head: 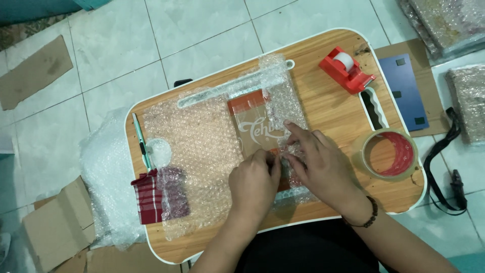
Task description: Wrapping a box in bubble wrap and securing it with tape
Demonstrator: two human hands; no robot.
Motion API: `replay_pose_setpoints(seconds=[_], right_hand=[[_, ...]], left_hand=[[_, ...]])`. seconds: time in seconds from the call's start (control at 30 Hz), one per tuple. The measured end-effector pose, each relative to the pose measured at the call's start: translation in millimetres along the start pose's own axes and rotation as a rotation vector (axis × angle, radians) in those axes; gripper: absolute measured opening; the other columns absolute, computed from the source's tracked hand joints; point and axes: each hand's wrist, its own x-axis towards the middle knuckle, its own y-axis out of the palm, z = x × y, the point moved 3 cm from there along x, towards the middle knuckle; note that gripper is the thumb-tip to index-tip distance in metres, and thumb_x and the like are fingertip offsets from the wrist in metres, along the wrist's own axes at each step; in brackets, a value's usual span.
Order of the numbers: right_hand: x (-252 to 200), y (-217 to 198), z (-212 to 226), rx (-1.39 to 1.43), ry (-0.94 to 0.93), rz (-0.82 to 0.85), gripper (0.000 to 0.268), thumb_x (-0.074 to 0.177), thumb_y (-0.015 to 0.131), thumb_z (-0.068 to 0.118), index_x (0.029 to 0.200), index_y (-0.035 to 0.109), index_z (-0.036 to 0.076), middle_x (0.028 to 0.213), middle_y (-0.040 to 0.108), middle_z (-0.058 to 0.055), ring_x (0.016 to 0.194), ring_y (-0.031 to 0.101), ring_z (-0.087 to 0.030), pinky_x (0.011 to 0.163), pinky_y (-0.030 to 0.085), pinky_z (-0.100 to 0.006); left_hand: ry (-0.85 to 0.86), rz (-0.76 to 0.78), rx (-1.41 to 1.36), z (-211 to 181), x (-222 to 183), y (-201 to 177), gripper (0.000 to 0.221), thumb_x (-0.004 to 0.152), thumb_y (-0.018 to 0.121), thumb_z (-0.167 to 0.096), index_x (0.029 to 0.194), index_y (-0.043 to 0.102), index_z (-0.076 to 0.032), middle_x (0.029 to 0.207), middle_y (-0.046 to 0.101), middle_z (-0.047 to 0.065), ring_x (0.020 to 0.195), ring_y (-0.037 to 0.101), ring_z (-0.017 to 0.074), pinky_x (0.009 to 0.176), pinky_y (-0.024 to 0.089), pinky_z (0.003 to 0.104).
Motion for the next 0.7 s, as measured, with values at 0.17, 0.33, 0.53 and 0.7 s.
replay_pose_setpoints(seconds=[0.17, 0.33, 0.53, 0.7], right_hand=[[0, 6, -3, -0.033, -0.055, -0.004, 0.065, 0.09, 0.071, 0.012, 0.148, 0.042, 0.007, 0.106, 0.068, -0.008, 0.09, 0.064, -0.03, 0.077, 0.053, -0.044], [-2, 9, -4, -0.137, -0.112, -0.021, 0.064, 0.09, 0.07, 0.018, 0.148, 0.045, 0.007, 0.107, 0.064, -0.007, 0.096, 0.063, -0.03, 0.077, 0.053, -0.043], [-4, 9, -3, -0.121, -0.112, -0.028, 0.067, 0.088, 0.07, 0.017, 0.149, 0.045, 0.007, 0.109, 0.063, -0.008, 0.096, 0.062, -0.031, 0.077, 0.052, -0.043], [-4, 7, -4, -0.047, -0.06, 0.036, 0.068, 0.089, 0.068, 0.013, 0.151, 0.041, 0.007, 0.109, 0.064, -0.008, 0.096, 0.063, -0.03, 0.076, 0.051, -0.043]], left_hand=[[0.099, -0.192, 0.151, 7, -4, 22, 0.027, 0.09, 0.066, -0.04, 0.086, 0.065, -0.014, 0.072, 0.07, 0.009, 0.065, 0.074, 0.0355, 0.06, 0.058, 0.048], [0.134, -0.316, 0.234, 4, -6, 25, 0.029, 0.09, 0.066, -0.042, 0.083, 0.061, -0.015, 0.07, 0.066, 0.006, 0.06, 0.073, 0.0322, 0.054, 0.059, 0.046], [0.046, -0.197, 0.301, 4, -5, 16, 0.041, 0.092, 0.063, -0.054, 0.096, 0.057, -0.014, 0.075, 0.067, 0.004, 0.061, 0.074, 0.0303, 0.056, 0.06, 0.044], [0.011, 0.094, 0.225, 10, 5, -2, 0.04, 0.09, 0.067, -0.046, 0.106, 0.053, -0.011, 0.082, 0.071, 0.013, 0.076, 0.075, 0.0428, 0.067, 0.059, 0.053]])
